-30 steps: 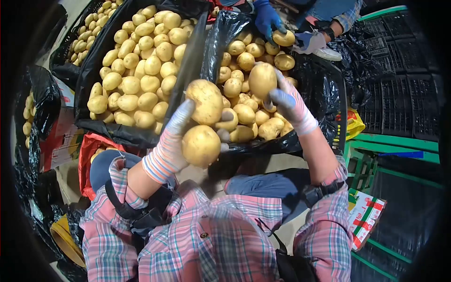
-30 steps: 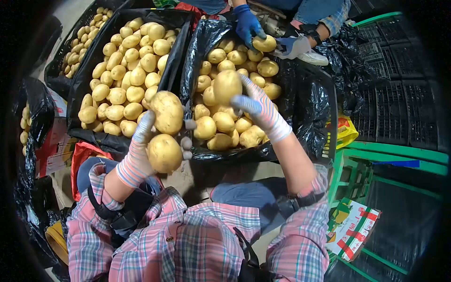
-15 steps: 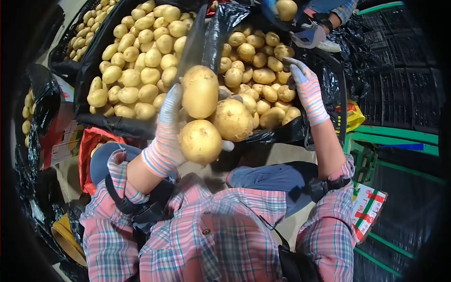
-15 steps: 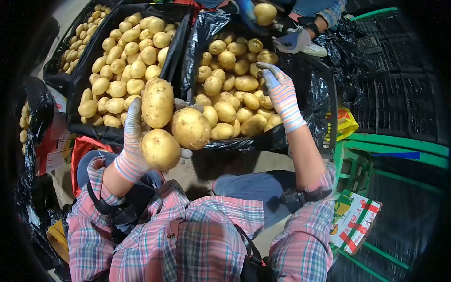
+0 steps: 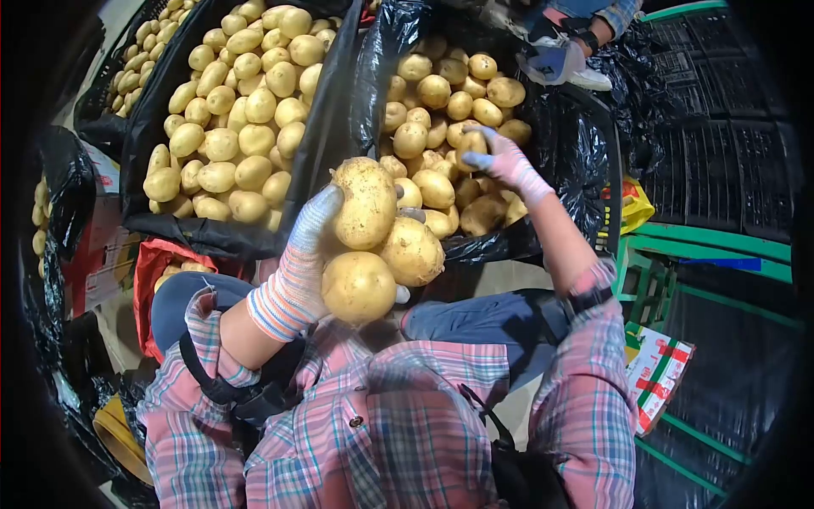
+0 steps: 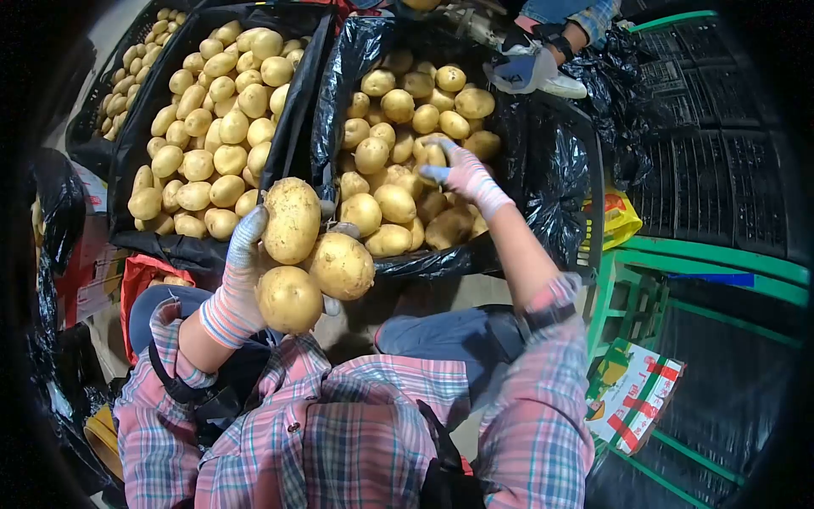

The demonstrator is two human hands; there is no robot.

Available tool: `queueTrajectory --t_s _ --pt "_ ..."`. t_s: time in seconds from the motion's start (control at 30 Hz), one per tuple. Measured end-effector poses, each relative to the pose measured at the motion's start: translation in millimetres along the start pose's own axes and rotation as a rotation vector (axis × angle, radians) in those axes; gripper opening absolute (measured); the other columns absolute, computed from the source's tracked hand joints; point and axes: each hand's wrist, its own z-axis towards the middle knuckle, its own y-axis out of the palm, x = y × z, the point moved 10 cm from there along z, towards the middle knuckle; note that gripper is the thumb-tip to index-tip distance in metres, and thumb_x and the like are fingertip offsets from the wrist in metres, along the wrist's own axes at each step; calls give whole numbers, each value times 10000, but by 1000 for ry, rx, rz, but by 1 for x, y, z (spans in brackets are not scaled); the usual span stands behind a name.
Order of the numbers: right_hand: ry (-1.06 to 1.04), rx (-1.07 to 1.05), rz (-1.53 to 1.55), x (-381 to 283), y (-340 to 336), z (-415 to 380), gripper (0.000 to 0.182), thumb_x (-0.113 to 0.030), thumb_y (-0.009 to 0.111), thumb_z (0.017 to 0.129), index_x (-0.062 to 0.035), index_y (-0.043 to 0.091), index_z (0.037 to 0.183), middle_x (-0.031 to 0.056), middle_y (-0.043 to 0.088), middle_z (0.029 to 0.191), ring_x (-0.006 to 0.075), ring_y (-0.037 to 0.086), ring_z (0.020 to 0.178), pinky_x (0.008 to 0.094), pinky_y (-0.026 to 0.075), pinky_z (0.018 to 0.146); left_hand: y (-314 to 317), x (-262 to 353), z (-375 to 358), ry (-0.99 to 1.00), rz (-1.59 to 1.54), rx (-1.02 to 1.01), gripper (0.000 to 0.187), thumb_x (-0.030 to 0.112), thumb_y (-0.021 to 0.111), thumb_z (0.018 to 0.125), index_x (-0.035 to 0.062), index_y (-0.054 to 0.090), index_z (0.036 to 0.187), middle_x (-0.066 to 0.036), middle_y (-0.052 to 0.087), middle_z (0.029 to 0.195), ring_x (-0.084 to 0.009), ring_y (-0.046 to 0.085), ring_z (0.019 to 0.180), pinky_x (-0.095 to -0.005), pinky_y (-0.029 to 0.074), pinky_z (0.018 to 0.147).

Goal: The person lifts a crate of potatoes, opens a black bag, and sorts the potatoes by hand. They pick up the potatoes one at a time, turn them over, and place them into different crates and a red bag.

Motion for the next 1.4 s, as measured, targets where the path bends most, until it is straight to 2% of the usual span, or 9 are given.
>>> queueTrajectory --t_s 0.23,0.3,0.4,0.63,0.73,0.9,1.2,1.3,1.4 --pt "-246 -111 704 -167 19 -95 781 -340 769 737 -38 407 1359 107 514 1269 225 487 1202 360 374 1043 20 -3 6 26 31 -140 715 552 607 811 167 379 1368 -242 456 1313 -429 556 1096 -604 548 727" --pt "-299 -132 698 -180 28 -108 769 -336 761 745 -41 404 1359 113 514 1275 238 479 1216 374 367 1053 33 -9 6 0 96 -244 924 608 578 791 47 247 1447 -230 414 1368 -393 451 1245 -536 411 1017" --pt "-305 -66 858 -182 42 -120 732 -322 729 785 -32 393 1368 126 504 1305 241 482 1221 377 370 1051 27 -18 -1 -13 38 -186 903 621 571 792 45 292 1428 -229 411 1372 -399 453 1243 -549 415 1006" --pt "-313 131 651 -193 36 -124 547 -433 386 994 25 528 1256 146 615 1171 219 581 1109 338 430 988 31 -15 -6 31 36 -137 958 684 581 747 39 328 1408 -250 390 1383 -425 427 1256 -580 389 1017" --pt "-360 151 594 -205 37 -131 581 -462 388 985 30 509 1270 150 602 1195 214 571 1119 336 429 987 22 -14 -10 30 94 -144 1013 694 609 715 51 290 1429 -242 375 1396 -423 420 1261 -578 382 1022" --pt "-440 195 449 -209 45 -134 583 -215 733 773 -51 498 1281 115 558 1208 199 536 1115 336 415 976 26 12 -21 383 344 -93 943 614 634 751 79 274 1438 -177 436 1359 -331 529 1168 -504 515 900" --pt "-616 86 673 -246 56 -155 661 -277 681 844 -8 397 1376 126 530 1291 223 508 1188 360 378 1030 28 20 -49 318 345 -154 970 605 696 706 112 285 1433 -190 445 1349 -353 546 1145 -532 516 880" --pt "-515 144 626 -245 55 -155 620 -484 499 935 1 474 1320 82 625 1128 63 578 818 170 446 609 41 8 -51 262 144 -204 1010 621 714 675 115 286 1438 -173 462 1345 -351 508 1193 -544 464 949" --pt "-346 19 767 -246 63 -162 566 -461 470 958 -7 504 1295 97 609 1173 136 601 995 229 497 802 33 -1 -56 227 69 -148 1072 728 641 658 66 297 1428 -204 439 1350 -411 506 1176 -558 461 955"
